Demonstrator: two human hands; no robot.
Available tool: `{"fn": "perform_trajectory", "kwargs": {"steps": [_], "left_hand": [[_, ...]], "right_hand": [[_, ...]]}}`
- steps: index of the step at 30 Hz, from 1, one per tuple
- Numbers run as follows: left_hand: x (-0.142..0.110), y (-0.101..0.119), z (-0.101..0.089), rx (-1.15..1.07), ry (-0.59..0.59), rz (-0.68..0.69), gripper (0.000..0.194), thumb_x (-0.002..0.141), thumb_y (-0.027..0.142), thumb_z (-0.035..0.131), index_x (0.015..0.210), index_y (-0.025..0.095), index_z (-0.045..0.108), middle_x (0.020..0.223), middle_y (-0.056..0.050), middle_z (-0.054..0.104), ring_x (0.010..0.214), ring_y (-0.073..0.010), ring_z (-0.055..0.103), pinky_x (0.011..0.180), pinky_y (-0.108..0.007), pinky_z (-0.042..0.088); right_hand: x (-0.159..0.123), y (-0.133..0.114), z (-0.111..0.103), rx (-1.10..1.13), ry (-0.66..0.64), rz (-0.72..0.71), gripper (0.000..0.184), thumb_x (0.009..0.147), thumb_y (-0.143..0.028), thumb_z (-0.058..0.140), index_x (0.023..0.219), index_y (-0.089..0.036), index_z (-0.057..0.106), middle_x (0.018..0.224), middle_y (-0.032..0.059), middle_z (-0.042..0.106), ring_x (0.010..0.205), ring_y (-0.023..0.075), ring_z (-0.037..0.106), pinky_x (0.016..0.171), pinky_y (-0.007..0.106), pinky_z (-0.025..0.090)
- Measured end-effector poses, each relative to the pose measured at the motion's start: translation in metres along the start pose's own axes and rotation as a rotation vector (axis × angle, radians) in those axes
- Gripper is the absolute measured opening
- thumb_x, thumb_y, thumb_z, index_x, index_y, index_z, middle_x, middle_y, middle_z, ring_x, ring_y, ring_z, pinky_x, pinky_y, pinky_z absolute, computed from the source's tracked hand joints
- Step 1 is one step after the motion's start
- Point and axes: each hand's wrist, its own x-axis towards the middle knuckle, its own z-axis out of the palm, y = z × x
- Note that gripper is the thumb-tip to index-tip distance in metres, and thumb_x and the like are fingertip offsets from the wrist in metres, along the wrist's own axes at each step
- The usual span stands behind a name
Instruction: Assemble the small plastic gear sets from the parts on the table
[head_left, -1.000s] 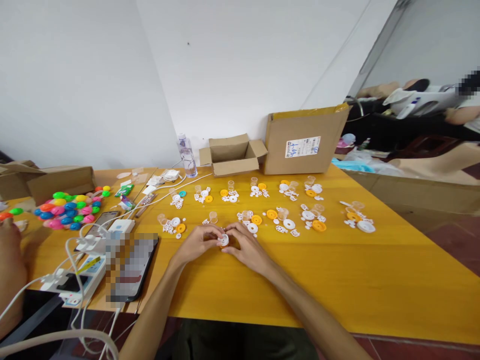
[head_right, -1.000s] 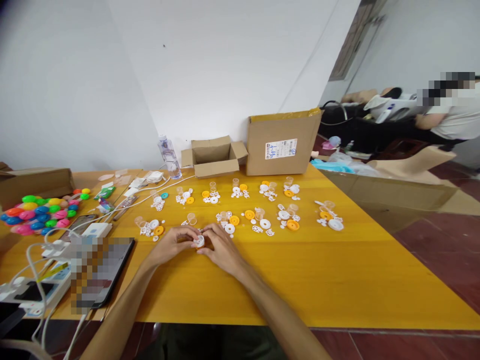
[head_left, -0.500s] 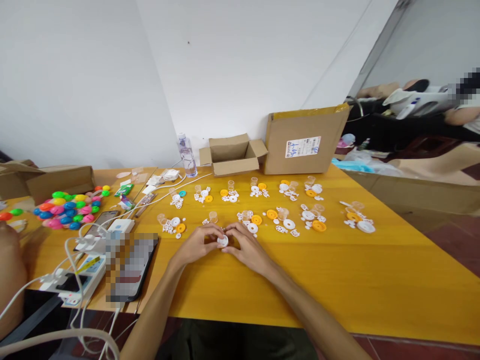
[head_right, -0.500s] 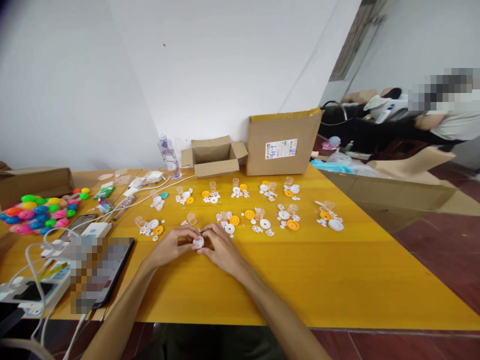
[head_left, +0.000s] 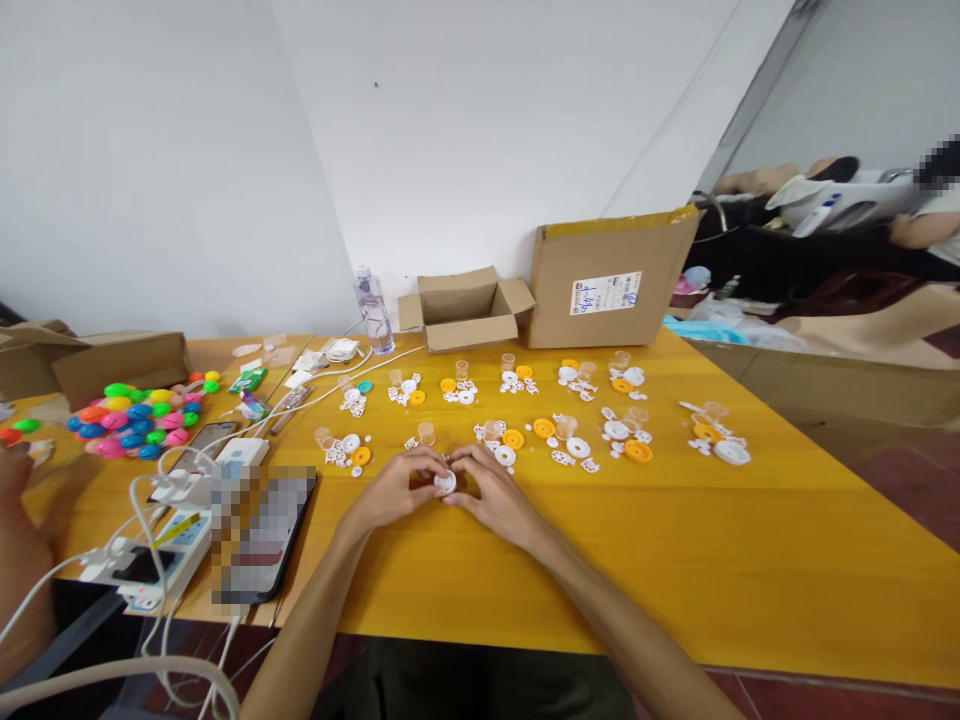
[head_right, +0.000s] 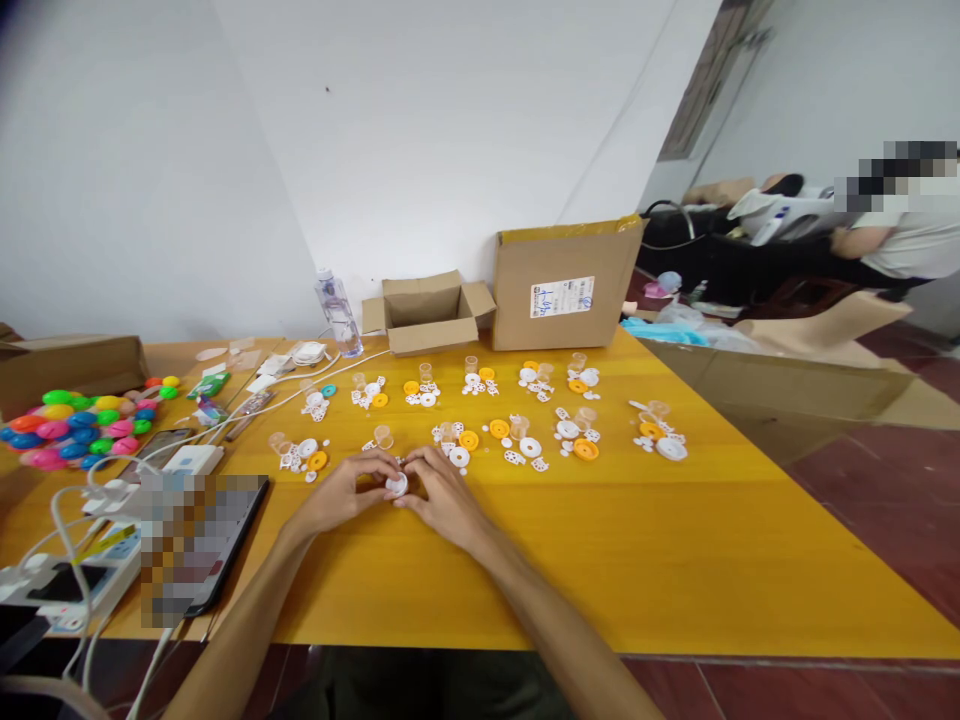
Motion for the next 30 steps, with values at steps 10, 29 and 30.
{"fn": "perform_trajectory", "kwargs": {"steps": [10, 29, 30], "left_hand": [[0.0000, -0.0002, 0.0002, 0.016, -0.011, 0.034, 0.008, 0.083, 0.021, 0.066, 0.086, 0.020, 0.073, 0.100, -0.006, 0.070, 0.087, -0.0171, 0.064, 0.079, -0.028, 0.049], [-0.0001, -0.0018, 0.0007, 0.075, -0.010, 0.013, 0.010, 0.083, 0.019, 0.064, 0.089, 0.019, 0.072, 0.099, -0.005, 0.071, 0.084, -0.0168, 0.063, 0.079, -0.029, 0.050], [-0.0001, -0.0019, 0.0007, 0.074, -0.010, 0.013, 0.010, 0.083, 0.019, 0.064, 0.089, 0.019, 0.072, 0.099, -0.005, 0.071, 0.084, -0.0169, 0.063, 0.079, -0.029, 0.050]], "right_hand": [[0.0006, -0.0020, 0.0000, 0.067, -0.005, 0.024, 0.021, 0.079, -0.016, 0.076, 0.094, -0.023, 0.064, 0.112, 0.0046, 0.061, 0.108, 0.0222, 0.061, 0.095, 0.038, 0.049], [-0.0003, 0.0035, 0.0011, 0.065, -0.004, -0.001, 0.016, 0.082, -0.016, 0.072, 0.093, -0.025, 0.065, 0.108, 0.0043, 0.061, 0.104, 0.0224, 0.061, 0.093, 0.038, 0.048], [-0.0002, 0.0035, 0.0011, 0.064, -0.006, 0.000, 0.015, 0.083, -0.016, 0.072, 0.093, -0.025, 0.065, 0.108, 0.0043, 0.061, 0.105, 0.0224, 0.061, 0.093, 0.038, 0.048]]}}
